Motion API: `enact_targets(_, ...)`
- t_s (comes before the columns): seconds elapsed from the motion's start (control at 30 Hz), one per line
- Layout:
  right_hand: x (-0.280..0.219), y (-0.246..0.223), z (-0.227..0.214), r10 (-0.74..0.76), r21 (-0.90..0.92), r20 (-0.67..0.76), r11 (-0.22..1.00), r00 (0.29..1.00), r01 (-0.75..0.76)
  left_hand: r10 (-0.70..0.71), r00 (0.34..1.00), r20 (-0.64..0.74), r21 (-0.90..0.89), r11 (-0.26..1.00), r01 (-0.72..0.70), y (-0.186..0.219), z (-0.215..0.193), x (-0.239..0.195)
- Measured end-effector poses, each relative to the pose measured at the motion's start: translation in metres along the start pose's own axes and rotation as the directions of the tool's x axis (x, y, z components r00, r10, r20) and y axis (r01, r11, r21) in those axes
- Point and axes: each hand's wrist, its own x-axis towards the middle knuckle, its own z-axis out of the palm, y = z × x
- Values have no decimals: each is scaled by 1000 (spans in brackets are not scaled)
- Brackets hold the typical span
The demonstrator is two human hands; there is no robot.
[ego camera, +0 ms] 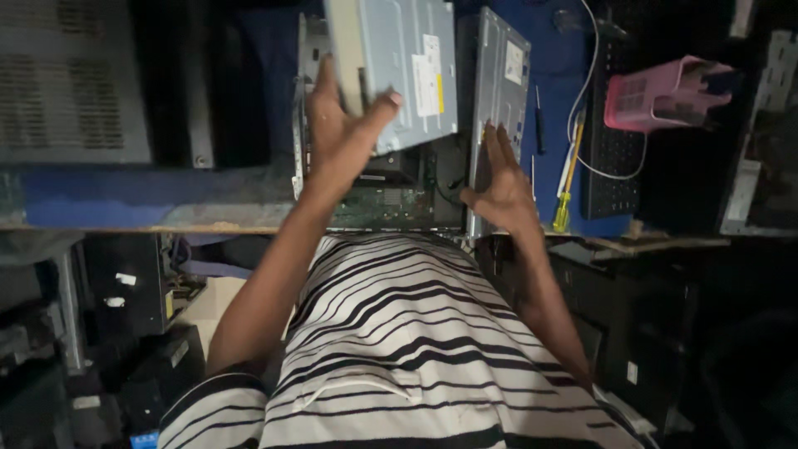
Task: The person uses a screwdriver to remove screws from a computer case, detaches a drive bay, and then reattaches it, securing it with screws. The work is performed on a cluttered workbench with multiple computer parts and tools visible.
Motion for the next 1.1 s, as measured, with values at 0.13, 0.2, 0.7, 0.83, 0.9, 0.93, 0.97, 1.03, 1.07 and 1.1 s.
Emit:
enact_targets(0.13, -2, -1, -2, -12, -3, -9, 1000, 1000, 12, 308, 951, -18, 118, 946, -304, 21, 12, -27)
enact_targets(0.2, -4, 2, -3, -14, 4, -19, 1000, 1000, 14, 270, 962, -31, 137, 955, -263, 27, 17, -37)
enact_targets(0.7, -2, 4, 29, -73, -237, -94, 970, 993, 49, 135, 988, -74, -144, 979, -145, 35, 21, -59)
enact_targets(0.83, 0, -5, 35, 14, -228, -35, 973, 999, -22, 125, 989, -83, -99, 986, -133, 43, 17, -64)
enact_targets(0.9, 2, -10, 34, 41, -195, -34, 980, 999, -47, 164, 982, -94, -17, 986, -166, 49, 17, -66)
enact_targets(0.93, 4, -13, 34, 55, -209, -28, 976, 998, -60, 170, 981, -96, 75, 984, -164, 52, 17, -67)
enact_targets(0.97, 4, -16, 34, 70, -224, -19, 972, 997, -72, 175, 979, -101, 165, 974, -157, 54, 18, -69)
enact_targets(1.03, 4, -21, 33, 93, -228, -11, 969, 996, -93, 247, 964, -94, 320, 925, -206, 56, 19, -72)
enact_targets(1.07, 4, -22, 33, 101, -216, -13, 971, 995, -101, 314, 946, -78, 385, 885, -262, 56, 19, -73)
enact_targets(1.1, 3, -23, 32, 111, -205, -15, 972, 994, -112, 377, 925, -54, 444, 838, -315, 56, 20, -73)
